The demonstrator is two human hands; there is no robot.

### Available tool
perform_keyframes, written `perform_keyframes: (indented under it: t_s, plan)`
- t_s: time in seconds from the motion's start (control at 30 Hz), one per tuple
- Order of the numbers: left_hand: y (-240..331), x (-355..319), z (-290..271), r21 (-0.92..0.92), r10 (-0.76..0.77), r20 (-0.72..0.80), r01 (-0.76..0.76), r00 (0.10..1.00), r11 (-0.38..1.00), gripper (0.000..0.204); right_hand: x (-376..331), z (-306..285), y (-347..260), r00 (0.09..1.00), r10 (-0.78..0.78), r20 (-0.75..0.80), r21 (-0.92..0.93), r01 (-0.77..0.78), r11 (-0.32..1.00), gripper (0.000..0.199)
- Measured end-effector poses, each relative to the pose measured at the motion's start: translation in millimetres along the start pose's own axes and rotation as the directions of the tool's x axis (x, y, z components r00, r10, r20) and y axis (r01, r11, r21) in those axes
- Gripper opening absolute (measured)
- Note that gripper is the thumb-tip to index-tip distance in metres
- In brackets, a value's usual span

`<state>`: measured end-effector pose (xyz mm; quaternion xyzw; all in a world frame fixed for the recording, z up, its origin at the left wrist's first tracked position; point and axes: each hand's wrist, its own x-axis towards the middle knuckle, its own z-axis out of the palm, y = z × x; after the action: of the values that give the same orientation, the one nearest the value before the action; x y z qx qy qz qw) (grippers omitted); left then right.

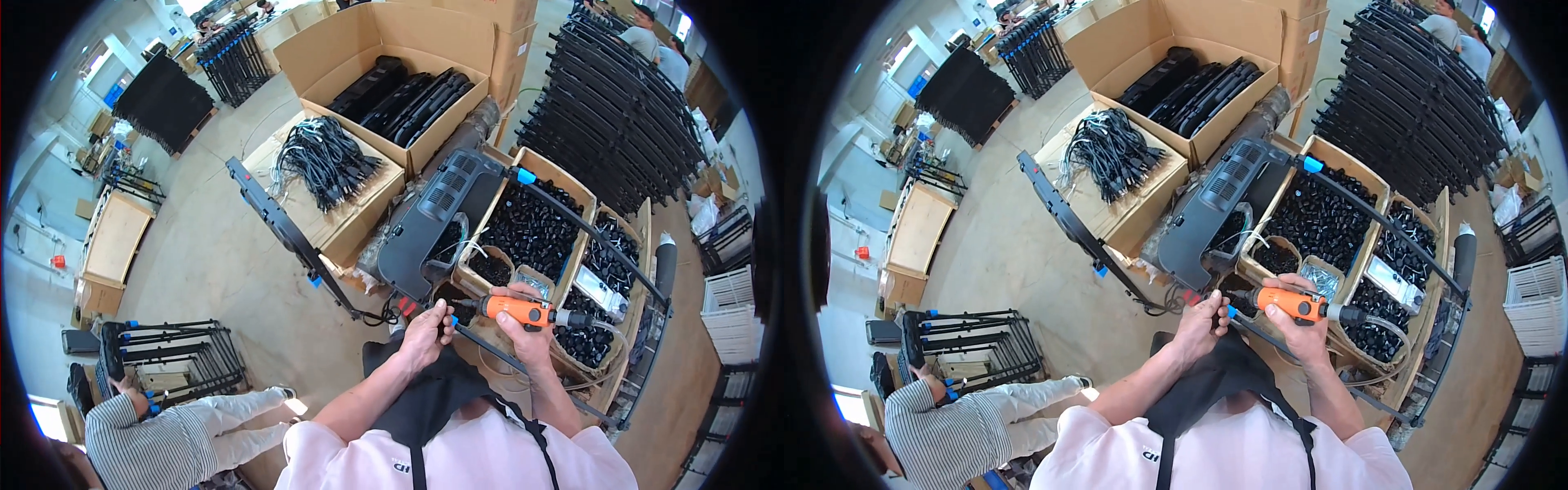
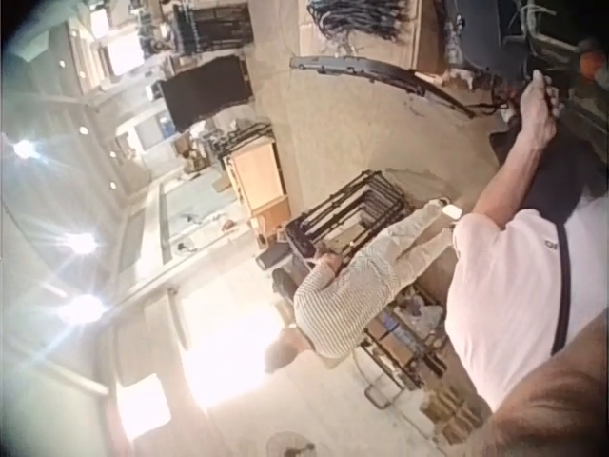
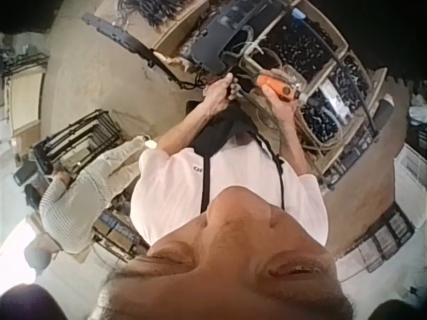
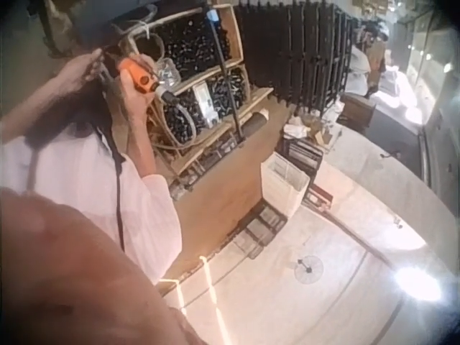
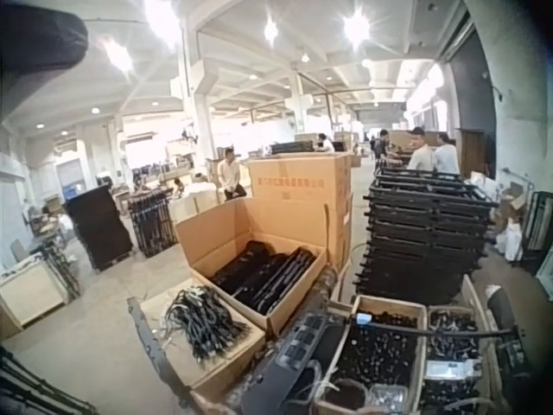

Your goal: Assembling wiring harnesses and plastic covers onto treadmill frames on a factory production line.

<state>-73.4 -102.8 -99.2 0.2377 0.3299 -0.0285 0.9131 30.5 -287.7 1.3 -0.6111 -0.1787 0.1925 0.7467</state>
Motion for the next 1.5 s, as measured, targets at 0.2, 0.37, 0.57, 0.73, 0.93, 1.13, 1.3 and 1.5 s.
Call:
perform_keyframes:
  t_s: [0.2, 0.37, 0.57, 0.73, 0.93, 1.13, 1.3, 1.5]
  plan:
    - [-0.1, 4.7, -6.9, -0.111, -0.062, -0.039, 0.057, 0.997, 0.992, 0.03, -10.4, 11.2, 6.5, 0.997, 0.005, 0.071, -0.08, 0.0, 0.997, 0.052]
    - [14.3, 3.7, -12.2, -0.239, -0.093, 0.026, 0.096, 0.995, 0.966, 0.024, -10.8, 26.0, 10.5, 0.995, 0.003, 0.102, -0.199, 0.017, 0.98, 0.052]
    - [18.5, 9.4, -31.8, -0.272, -0.174, 0.015, 0.171, 0.985, 0.947, 0.025, -10.8, 40.6, 22.2, 0.993, 0.061, 0.099, -0.274, -0.032, 0.961, 0.053]
    - [25.4, 12.6, -41.9, -0.276, -0.237, 0.041, 0.239, 0.971, 0.931, 0.025, -6.2, 53.6, 24.3, 0.993, 0.076, 0.093, -0.279, -0.047, 0.959, 0.049]
    - [34.6, 7.3, -46.2, -0.325, -0.281, 0.052, 0.282, 0.958, 0.903, 0.027, -0.6, 61.2, 25.4, 0.985, 0.093, 0.143, -0.372, -0.034, 0.928, 0.05]
    - [41.0, 2.5, -52.5, -0.256, -0.327, -0.019, 0.311, 0.945, 0.915, 0.029, 2.7, 80.6, 22.2, 0.972, 0.162, 0.173, -0.43, -0.073, 0.9, 0.052]
    - [43.1, -0.8, -55.0, -0.229, -0.303, -0.054, 0.284, 0.951, 0.931, 0.03, 10.2, 92.4, 30.3, 0.977, 0.157, 0.145, -0.414, -0.085, 0.907, 0.05]
    - [46.4, -4.9, -78.8, 0.091, -0.207, 0.006, 0.206, 0.978, 0.974, 0.031, 21.5, 99.1, 37.0, 0.986, 0.123, 0.108, -0.484, -0.056, 0.873, 0.046]
